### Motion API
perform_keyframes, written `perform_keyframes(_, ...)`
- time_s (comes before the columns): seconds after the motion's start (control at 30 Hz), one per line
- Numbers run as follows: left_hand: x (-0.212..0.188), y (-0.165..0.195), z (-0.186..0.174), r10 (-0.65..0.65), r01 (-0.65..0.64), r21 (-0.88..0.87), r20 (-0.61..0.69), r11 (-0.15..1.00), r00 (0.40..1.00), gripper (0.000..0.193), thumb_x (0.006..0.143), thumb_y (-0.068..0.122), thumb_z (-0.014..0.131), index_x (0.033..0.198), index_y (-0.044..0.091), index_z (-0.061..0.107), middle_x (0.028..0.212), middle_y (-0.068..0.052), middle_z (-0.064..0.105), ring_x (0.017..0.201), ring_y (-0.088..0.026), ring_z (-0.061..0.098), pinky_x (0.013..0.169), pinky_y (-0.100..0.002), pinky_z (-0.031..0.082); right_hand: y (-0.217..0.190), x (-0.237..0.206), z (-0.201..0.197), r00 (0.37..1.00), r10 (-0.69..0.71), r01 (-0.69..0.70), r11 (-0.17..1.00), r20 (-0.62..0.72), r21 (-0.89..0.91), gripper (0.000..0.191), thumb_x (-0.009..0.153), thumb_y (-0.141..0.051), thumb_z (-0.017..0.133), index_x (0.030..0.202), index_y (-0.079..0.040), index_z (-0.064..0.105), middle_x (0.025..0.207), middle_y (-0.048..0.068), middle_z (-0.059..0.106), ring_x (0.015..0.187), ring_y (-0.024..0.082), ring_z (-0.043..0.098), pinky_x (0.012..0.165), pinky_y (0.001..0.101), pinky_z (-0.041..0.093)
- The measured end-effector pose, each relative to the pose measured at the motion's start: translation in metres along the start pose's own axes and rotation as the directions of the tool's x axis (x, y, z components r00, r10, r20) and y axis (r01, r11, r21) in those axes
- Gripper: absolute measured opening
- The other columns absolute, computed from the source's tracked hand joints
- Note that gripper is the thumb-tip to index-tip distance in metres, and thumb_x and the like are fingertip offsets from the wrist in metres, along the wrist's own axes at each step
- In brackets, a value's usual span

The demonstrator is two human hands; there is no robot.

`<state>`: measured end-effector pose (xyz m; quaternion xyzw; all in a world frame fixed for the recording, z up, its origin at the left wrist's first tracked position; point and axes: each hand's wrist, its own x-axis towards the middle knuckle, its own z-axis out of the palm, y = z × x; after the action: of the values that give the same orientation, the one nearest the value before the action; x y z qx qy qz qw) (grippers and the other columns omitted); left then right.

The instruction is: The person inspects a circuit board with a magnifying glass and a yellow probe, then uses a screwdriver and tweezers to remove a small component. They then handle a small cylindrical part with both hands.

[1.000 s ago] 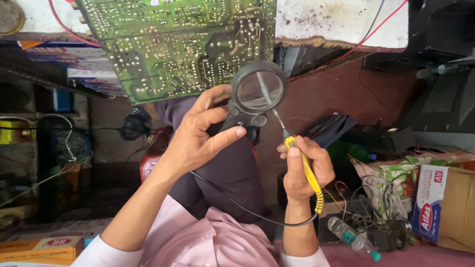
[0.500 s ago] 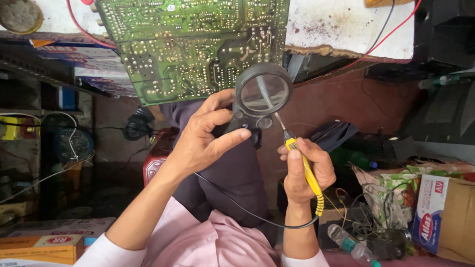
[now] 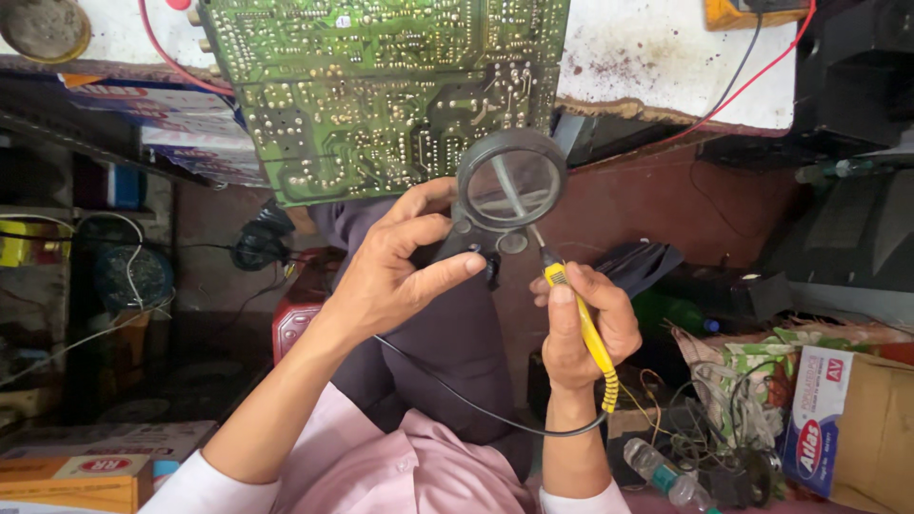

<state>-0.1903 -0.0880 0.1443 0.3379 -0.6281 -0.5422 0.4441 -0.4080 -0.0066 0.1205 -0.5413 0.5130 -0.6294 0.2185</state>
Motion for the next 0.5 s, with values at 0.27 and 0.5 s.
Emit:
perform_keyframes(0.27,0.023,0.005,0.01,-0.006,0.01,0.097,-0.046,0.995,0.999,0.029,0.088,0.024,0.083,0.096,-0.001,0.07,0.142,-0.017,0.059,0.123,-0.026,0.066,0.102,-0.036,0.051,0.01,0.021,-0.009,0.998,0.016,-0.012,0.997,-0.053,0.07,0.017,0.104,-0.007,0.063,0.119,0.001,0.061,0.093,0.017,0.07,0.074,0.02,0.07,0.064,0.0285,0.057)
perform_keyframes(0.5,0.037,0.012,0.014,0.028,-0.025,0.11,-0.022,0.994,0.999,0.029,0.09,0.025,0.081,0.105,0.002,0.074,0.141,-0.015,0.059,0.124,-0.027,0.065,0.102,-0.037,0.052,0.015,0.034,-0.015,0.997,0.004,0.004,0.996,-0.077,0.094,0.017,0.104,-0.008,0.063,0.118,0.001,0.06,0.091,0.018,0.07,0.073,0.021,0.069,0.063,0.0292,0.055)
